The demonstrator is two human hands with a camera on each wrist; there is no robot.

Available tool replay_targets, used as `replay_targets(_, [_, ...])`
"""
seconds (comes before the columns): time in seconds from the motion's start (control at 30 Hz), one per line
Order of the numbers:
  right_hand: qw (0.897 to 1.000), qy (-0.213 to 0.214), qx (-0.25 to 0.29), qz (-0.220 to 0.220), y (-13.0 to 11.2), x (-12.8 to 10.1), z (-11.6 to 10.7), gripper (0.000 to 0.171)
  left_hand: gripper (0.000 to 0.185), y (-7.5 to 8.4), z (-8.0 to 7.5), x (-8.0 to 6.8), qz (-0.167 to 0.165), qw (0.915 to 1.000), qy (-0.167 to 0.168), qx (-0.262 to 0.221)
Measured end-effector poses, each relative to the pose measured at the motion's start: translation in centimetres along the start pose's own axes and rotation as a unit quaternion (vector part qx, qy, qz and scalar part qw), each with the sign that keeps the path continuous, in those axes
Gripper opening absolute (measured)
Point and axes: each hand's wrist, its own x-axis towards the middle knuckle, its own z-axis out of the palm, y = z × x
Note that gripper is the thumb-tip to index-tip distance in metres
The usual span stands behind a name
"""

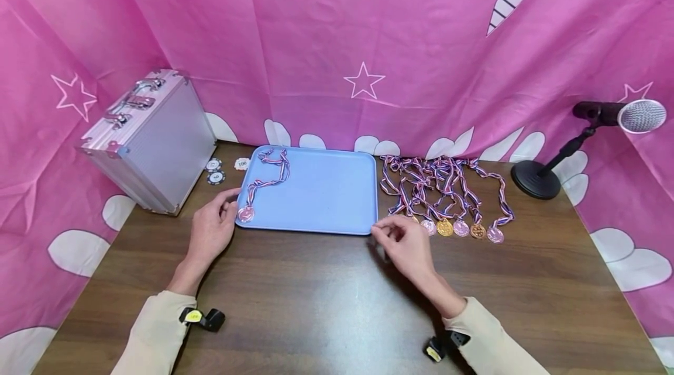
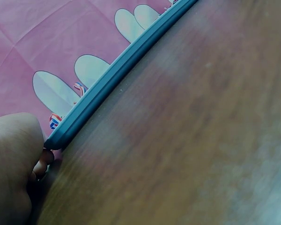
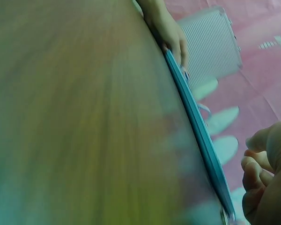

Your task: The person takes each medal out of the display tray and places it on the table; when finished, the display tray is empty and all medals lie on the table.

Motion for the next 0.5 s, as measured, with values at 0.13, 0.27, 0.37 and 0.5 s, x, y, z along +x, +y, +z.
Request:
replay_targets(0.13, [1.0,-0.026,-0.005,-0.003,-1.3,0.6,2.7,0.007,0.036,-0.1,0.1,0.0,0.003,1.0,0.003,0.001])
replay_targets(0.27, [0.999,-0.042,-0.016,-0.02,-2.3,1.3,5.3,0.005,0.035,-0.1,0.2,0.0,0.01,0.9999,0.008,-0.001])
replay_targets(0.37, [0.998,-0.046,-0.023,-0.045,-3.1,1.8,7.2,0.004,0.035,-0.1,0.2,0.0,0.011,0.9999,0.012,0.0])
replay_targets(0.5, [0.995,-0.051,-0.039,-0.072,-4.2,2.4,9.9,0.004,0.035,0.1,0.1,0.0,0.011,0.9998,0.017,0.001])
